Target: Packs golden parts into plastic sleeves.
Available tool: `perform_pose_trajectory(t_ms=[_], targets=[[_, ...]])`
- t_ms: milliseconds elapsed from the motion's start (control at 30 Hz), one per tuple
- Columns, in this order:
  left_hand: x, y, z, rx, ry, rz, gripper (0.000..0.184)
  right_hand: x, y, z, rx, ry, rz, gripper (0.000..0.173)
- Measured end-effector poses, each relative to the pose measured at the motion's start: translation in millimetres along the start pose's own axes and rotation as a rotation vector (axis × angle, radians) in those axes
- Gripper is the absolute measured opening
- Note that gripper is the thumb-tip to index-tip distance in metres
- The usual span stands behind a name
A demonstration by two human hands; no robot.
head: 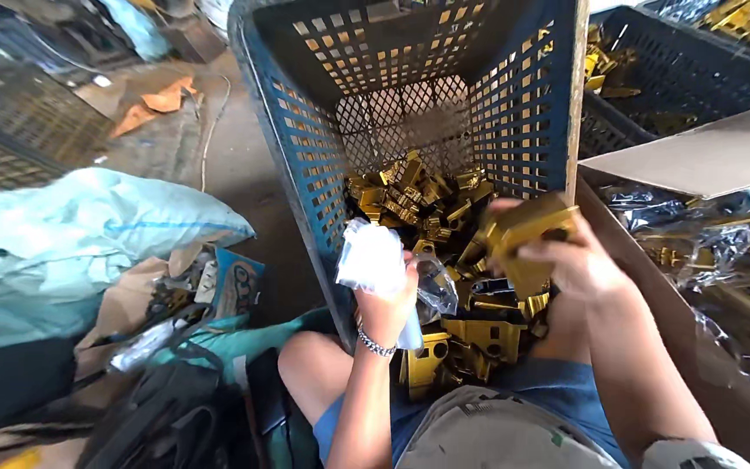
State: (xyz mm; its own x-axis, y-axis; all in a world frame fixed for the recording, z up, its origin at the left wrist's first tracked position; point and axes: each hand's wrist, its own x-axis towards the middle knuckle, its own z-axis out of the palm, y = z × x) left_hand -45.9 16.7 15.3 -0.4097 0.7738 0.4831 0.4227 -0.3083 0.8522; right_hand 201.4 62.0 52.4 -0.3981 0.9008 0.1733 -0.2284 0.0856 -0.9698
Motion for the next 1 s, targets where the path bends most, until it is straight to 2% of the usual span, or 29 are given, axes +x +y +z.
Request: perform_pose_trajectory(t_ms=[67,100,133,200,267,333,433,500,567,633,667,700,767,800,900,967,1000], targets=[[-1,7,3,-0.018,-0.05,-0.05,0.056,-7,2,26,-0.125,-0.215,0.144,0.049],[-2,11,4,-0.048,-0.079,-0.113,0.056,-6,8,38,-0.193,-0.214,0.182,0.048],[-2,15,3,-0.107,-0.112,-0.204,0.058,-5,18,46,-0.262,-0.136,0.161,0.045],[0,24,0,-0.283,-0.106,-0.401,0.06,0,40,55,-0.525,0.042,-0.053,0.04],[0,36,-4,-0.39,-0.09,-0.493,0.051,2,54,65,-0.807,0.058,-0.245,0.03],[0,40,-8,-0.374,-0.089,-0.443,0.045,3,54,80,-1.031,-0.061,-0.25,0.025],[-12,22,-6,-0.078,-0.111,-0.109,0.043,18,52,87,-1.167,-0.223,-0.156,0.029],[-16,14,-2,0.091,-0.098,0.141,0.036,30,50,86,-1.113,-0.277,-0.061,0.043],[-12,9,-1,0.224,-0.11,0.278,0.033,41,52,86,-0.942,-0.223,0.083,0.062],[-4,-5,1,0.265,-0.069,0.262,0.04,50,52,84,-0.638,-0.18,0.267,0.082],[-2,-13,2,0.221,-0.028,0.183,0.044,51,49,80,-0.484,-0.173,0.33,0.083],[0,-18,1,0.133,0.024,0.059,0.049,48,45,75,-0.332,-0.172,0.364,0.078],[-1,-15,-2,-0.061,0.074,-0.124,0.052,41,44,70,-0.147,-0.1,0.337,0.053],[-6,-7,-1,-0.126,0.019,-0.141,0.05,39,48,71,-0.115,-0.015,0.3,0.044],[-23,20,12,-0.29,-0.279,-0.022,0.039,36,54,77,-0.034,0.202,0.204,0.027],[-17,29,10,-0.452,-0.302,-0.072,0.025,25,48,61,0.179,0.27,0.087,0.016],[-11,30,2,-0.497,-0.277,-0.124,0.023,15,46,44,0.355,0.273,-0.027,0.012]])
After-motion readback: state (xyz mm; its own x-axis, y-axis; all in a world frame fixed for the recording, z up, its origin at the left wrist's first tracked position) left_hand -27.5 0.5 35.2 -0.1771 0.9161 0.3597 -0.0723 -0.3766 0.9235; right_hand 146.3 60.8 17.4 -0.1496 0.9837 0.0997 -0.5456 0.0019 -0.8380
